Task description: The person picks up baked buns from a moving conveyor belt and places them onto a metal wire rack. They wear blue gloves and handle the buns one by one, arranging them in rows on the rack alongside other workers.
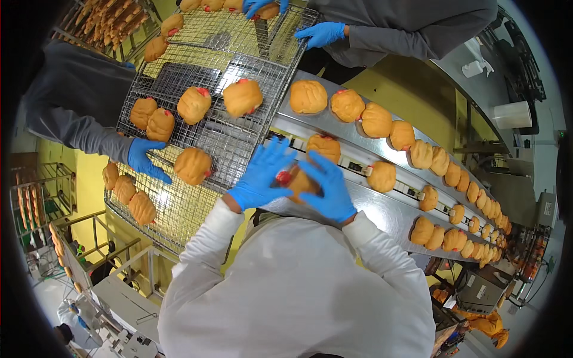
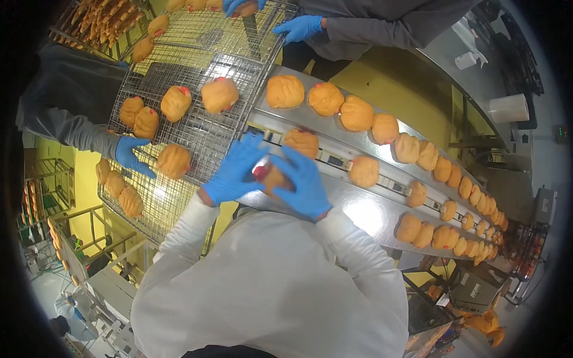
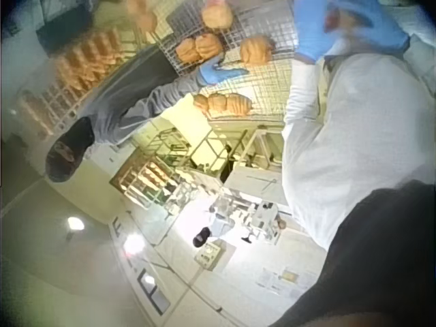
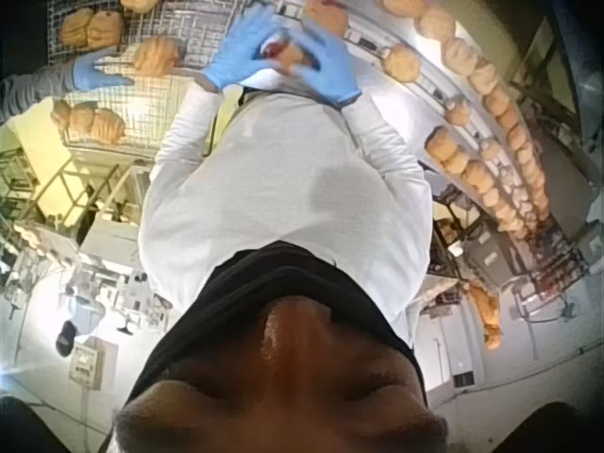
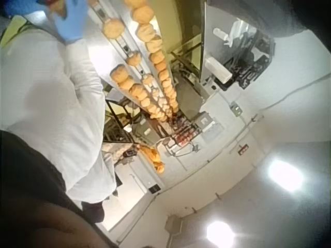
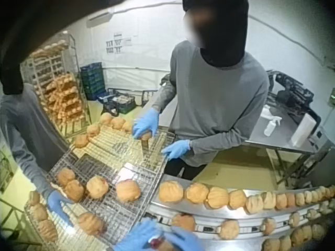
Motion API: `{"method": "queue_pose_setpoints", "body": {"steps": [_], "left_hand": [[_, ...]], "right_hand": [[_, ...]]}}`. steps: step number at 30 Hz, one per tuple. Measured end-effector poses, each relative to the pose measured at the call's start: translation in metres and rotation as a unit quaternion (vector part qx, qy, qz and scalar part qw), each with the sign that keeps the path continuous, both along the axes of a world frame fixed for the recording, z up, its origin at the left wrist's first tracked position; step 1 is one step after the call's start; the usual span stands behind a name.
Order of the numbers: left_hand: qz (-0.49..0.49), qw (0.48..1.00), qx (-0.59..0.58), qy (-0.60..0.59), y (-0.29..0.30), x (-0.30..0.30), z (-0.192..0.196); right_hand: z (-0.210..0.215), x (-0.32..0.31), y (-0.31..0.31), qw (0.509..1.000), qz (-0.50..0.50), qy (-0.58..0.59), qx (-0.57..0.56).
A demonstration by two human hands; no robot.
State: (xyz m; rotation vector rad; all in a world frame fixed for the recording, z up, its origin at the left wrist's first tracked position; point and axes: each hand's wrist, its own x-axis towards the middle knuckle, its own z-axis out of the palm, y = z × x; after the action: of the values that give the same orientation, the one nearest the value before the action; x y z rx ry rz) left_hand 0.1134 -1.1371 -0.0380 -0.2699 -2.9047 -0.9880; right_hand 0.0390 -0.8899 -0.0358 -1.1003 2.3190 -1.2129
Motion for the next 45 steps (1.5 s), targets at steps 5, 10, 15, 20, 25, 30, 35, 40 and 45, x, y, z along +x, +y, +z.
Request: {"method": "queue_pose_setpoints", "body": {"steps": [5,10,15,20,25,30,35,40,45], "left_hand": [[0.226,0.97,0.016,0.085,-0.068,0.01,0.038],[0.296,0.948,-0.081,-0.086,-0.099,0.048,0.026],[0.348,0.931,-0.103,-0.015,-0.082,0.057,-0.005],[0.268,0.961,0.061,-0.031,-0.052,0.066,0.002],[0.143,0.976,0.164,-0.017,-0.031,0.045,0.013],[0.24,0.965,-0.079,0.063,-0.09,-0.027,0.005],[0.266,0.96,-0.085,0.03,-0.095,-0.042,-0.027],[0.292,0.955,-0.061,0.005,-0.071,-0.019,-0.014],[0.209,0.974,0.08,0.026,-0.02,0.02,-0.01]], "right_hand": [[-0.03,0.038,0.001,0.998,0.061,-0.011,0.028],[-0.042,0.007,-0.037,0.999,0.021,0.022,-0.012],[-0.053,-0.047,-0.075,0.988,-0.133,0.074,-0.023],[-0.047,-0.017,-0.051,0.989,-0.107,-0.014,-0.102],[-0.014,0.033,-0.031,0.998,0.064,-0.016,0.001],[-0.025,0.043,-0.014,0.998,0.05,-0.004,0.035],[-0.019,0.032,0.0,0.995,0.082,0.007,0.065],[-0.037,-0.01,-0.018,0.998,-0.028,0.046,0.038],[-0.036,-0.036,-0.038,0.985,-0.155,0.042,-0.057]]}}
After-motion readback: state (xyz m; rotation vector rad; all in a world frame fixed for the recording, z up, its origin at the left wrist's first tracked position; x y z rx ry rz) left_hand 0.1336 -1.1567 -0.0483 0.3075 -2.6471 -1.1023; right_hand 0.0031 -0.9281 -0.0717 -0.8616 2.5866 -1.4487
